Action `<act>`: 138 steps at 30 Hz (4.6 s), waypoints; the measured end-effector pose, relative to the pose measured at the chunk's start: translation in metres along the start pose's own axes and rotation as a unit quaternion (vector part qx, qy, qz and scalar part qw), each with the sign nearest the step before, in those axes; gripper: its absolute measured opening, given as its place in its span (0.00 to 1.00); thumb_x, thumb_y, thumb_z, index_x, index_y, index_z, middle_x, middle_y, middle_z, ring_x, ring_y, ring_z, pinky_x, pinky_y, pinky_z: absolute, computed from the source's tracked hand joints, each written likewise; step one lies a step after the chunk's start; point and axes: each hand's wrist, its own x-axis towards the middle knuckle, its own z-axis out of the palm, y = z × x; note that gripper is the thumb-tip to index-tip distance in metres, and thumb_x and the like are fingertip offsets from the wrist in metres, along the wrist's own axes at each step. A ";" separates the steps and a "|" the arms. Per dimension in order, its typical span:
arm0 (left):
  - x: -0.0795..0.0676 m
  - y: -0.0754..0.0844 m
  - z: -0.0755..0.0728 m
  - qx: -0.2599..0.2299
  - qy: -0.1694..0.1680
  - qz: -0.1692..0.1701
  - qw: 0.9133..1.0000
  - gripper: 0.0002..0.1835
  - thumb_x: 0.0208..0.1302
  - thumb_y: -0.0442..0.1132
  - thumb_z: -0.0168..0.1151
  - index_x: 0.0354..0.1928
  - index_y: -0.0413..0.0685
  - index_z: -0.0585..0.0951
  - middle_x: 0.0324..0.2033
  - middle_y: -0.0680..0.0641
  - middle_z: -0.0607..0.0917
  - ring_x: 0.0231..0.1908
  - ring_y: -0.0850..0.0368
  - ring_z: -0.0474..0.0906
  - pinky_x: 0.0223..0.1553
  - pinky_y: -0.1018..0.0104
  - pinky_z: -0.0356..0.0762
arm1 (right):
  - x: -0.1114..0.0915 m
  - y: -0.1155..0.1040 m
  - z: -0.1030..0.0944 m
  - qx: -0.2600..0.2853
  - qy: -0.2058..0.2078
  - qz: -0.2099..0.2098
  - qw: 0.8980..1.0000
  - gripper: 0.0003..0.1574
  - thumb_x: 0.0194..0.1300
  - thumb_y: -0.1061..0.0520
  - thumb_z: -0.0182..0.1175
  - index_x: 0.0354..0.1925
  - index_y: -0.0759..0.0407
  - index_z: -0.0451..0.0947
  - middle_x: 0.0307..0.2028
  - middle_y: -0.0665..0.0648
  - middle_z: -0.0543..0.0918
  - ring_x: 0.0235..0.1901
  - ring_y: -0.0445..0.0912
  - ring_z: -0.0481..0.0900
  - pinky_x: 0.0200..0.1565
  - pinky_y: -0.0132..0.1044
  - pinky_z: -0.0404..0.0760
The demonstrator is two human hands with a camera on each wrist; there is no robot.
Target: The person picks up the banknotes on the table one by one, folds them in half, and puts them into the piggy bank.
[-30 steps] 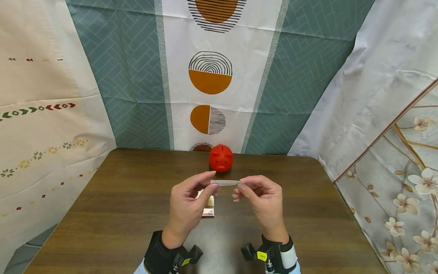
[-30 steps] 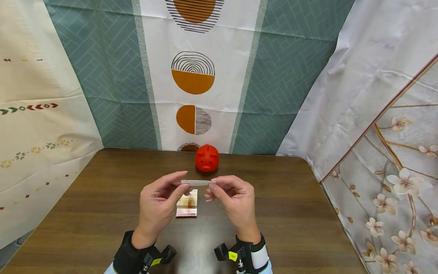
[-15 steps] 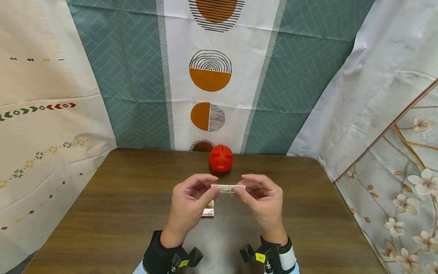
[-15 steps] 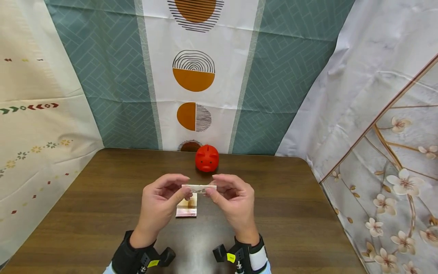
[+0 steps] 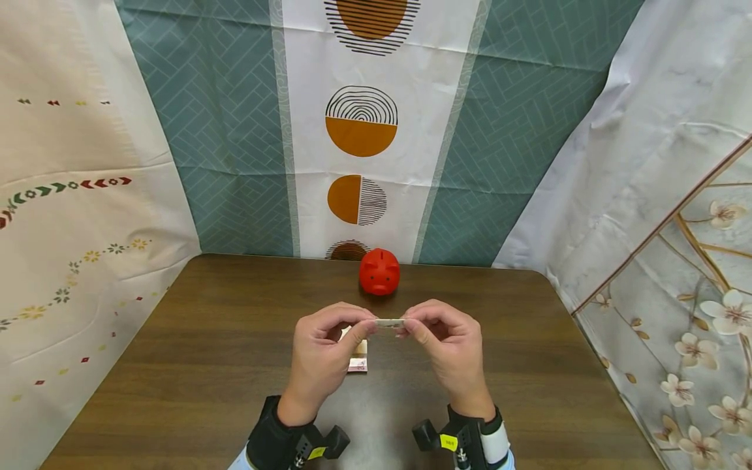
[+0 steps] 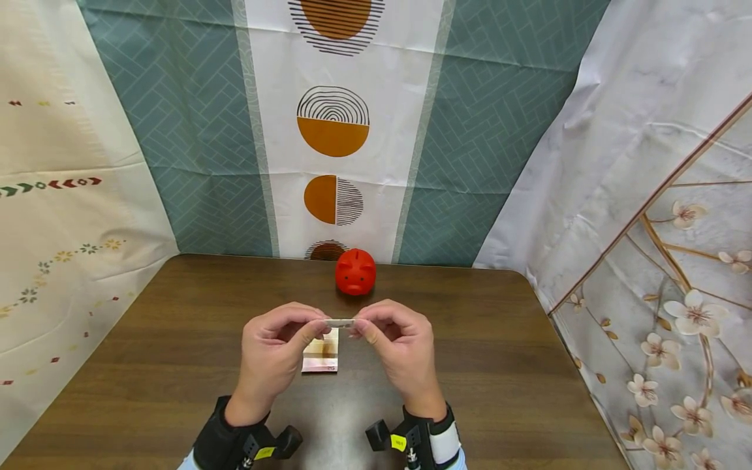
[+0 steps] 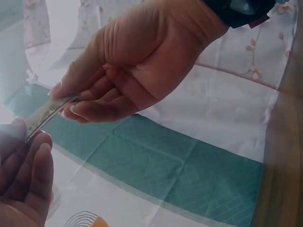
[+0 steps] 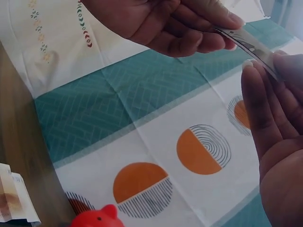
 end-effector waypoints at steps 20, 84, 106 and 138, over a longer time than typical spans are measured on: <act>-0.001 0.002 0.004 0.031 -0.056 0.040 0.997 0.12 0.58 0.19 0.69 0.40 0.41 0.87 0.34 0.44 0.88 0.34 0.58 0.84 0.37 0.67 0.86 | 0.002 0.005 0.005 0.043 -0.061 -0.077 0.994 0.16 0.59 0.80 0.63 0.41 0.67 0.85 0.34 0.60 0.86 0.31 0.49 0.85 0.36 0.39 0.88; -0.002 0.001 0.008 0.030 -0.050 0.007 0.998 0.11 0.61 0.24 0.70 0.45 0.37 0.85 0.37 0.41 0.88 0.36 0.56 0.83 0.39 0.66 0.87 | 0.000 0.001 0.006 0.001 -0.035 -0.042 0.999 0.20 0.55 0.81 0.66 0.47 0.73 0.82 0.34 0.57 0.89 0.27 0.46 0.86 0.31 0.39 0.88; 0.000 0.004 0.000 0.051 -0.040 -0.010 0.998 0.10 0.62 0.26 0.70 0.45 0.42 0.87 0.32 0.44 0.86 0.30 0.59 0.78 0.32 0.70 0.83 | 0.001 0.002 0.002 0.023 -0.038 -0.038 0.998 0.21 0.56 0.81 0.66 0.48 0.71 0.85 0.32 0.56 0.88 0.25 0.46 0.85 0.28 0.37 0.86; 0.028 -0.041 -0.032 0.073 -0.110 -0.095 0.987 0.23 0.61 0.32 0.73 0.59 0.47 0.80 0.36 0.42 0.87 0.34 0.52 0.85 0.40 0.67 0.87 | 0.047 0.003 -0.020 -0.143 -0.092 0.035 0.985 0.14 0.59 0.70 0.71 0.45 0.64 0.88 0.29 0.59 0.88 0.25 0.50 0.86 0.30 0.39 0.87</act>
